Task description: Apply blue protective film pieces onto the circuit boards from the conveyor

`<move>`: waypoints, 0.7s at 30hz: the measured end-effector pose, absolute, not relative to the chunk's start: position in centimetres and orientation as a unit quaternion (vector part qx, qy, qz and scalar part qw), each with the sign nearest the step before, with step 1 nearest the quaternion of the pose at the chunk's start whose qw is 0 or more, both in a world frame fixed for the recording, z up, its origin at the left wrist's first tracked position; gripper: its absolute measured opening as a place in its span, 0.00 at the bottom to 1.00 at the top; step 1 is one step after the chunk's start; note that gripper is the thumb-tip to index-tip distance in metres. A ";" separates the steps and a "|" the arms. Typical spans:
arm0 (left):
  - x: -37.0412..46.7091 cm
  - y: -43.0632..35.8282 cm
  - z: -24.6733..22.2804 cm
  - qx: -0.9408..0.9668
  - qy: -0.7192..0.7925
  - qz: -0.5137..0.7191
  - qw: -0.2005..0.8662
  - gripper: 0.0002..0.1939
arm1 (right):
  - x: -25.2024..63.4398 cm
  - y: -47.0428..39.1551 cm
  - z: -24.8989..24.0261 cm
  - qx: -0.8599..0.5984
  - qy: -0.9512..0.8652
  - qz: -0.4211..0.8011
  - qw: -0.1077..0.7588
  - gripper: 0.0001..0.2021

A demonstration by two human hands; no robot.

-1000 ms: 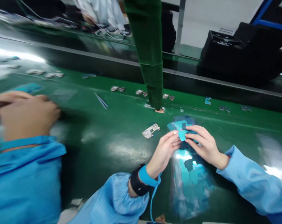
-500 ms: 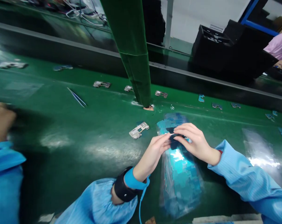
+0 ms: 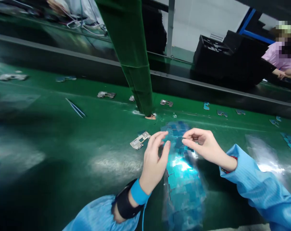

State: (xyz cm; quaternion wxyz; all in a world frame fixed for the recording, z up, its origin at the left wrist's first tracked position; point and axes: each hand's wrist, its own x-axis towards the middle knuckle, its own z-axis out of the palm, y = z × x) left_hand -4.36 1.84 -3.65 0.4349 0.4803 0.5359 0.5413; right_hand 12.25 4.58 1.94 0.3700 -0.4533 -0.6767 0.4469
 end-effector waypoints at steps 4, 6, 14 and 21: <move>-4.5 1.2 -2.7 0.543 0.509 0.515 0.425 0.06 | 11.9 5.5 0.7 -0.441 -0.701 0.450 0.335 0.07; -4.5 1.3 -2.7 0.519 0.521 0.512 0.444 0.07 | 12.0 5.8 0.1 -0.448 -0.681 0.474 0.333 0.09; -4.4 2.0 -3.2 0.452 0.526 0.533 0.485 0.10 | 13.7 6.6 0.3 -0.472 -0.652 0.498 0.323 0.13; -4.4 1.8 -4.5 0.556 0.515 0.469 0.453 0.18 | 14.5 11.6 0.8 -0.509 -0.642 0.421 0.390 0.14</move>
